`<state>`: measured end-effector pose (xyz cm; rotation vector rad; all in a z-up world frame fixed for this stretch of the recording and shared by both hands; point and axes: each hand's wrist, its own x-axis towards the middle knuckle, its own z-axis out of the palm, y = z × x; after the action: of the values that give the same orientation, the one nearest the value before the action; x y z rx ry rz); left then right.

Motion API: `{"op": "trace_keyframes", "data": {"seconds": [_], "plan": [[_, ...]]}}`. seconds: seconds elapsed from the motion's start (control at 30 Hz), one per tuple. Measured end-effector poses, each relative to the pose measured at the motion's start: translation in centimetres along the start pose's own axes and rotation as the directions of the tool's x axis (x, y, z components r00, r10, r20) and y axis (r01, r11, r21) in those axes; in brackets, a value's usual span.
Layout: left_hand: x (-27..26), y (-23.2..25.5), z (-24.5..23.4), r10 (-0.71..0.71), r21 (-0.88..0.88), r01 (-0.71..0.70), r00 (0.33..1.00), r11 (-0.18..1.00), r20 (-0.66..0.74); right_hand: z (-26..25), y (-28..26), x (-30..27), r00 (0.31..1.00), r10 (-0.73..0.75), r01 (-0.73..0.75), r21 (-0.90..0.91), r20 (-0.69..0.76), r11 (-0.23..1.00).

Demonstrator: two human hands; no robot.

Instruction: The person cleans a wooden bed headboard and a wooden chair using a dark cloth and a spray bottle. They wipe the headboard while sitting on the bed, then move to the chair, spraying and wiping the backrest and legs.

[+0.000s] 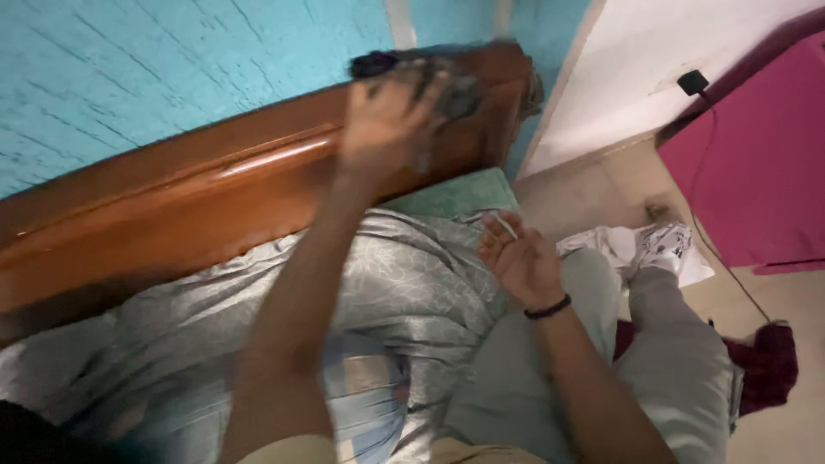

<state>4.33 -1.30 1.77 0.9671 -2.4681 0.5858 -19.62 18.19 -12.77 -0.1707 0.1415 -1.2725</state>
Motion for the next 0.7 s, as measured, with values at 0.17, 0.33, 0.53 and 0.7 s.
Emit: {"op": "trace_keyframes", "data": {"seconds": [0.17, 0.33, 0.53, 0.7], "plan": [[-5.7, -3.3, -5.0, -0.041, 0.065, 0.041, 0.999, 0.997, 0.004, -3.3, 0.7, -0.7, 0.998, 0.054, -0.051, 0.068, -0.038, 0.996], [-4.8, -1.7, -1.8, -0.142, 0.067, 0.143, 0.99, 0.988, -0.017, -4.9, 0.7, -0.2, 0.986, 0.132, -0.13, 0.02, -0.105, 0.991], [4.0, 6.0, 7.5, -0.09, -0.104, 0.067, 0.969, 0.992, -0.23, -4.9, 0.9, -0.2, 0.968, 0.083, -0.093, -0.031, -0.237, 0.995], [9.3, 10.2, 10.0, -0.111, -0.022, 0.109, 0.985, 0.994, -0.136, -5.2, 0.6, -1.1, 0.945, 0.035, 0.0, 0.106, -0.326, 0.994]]}}
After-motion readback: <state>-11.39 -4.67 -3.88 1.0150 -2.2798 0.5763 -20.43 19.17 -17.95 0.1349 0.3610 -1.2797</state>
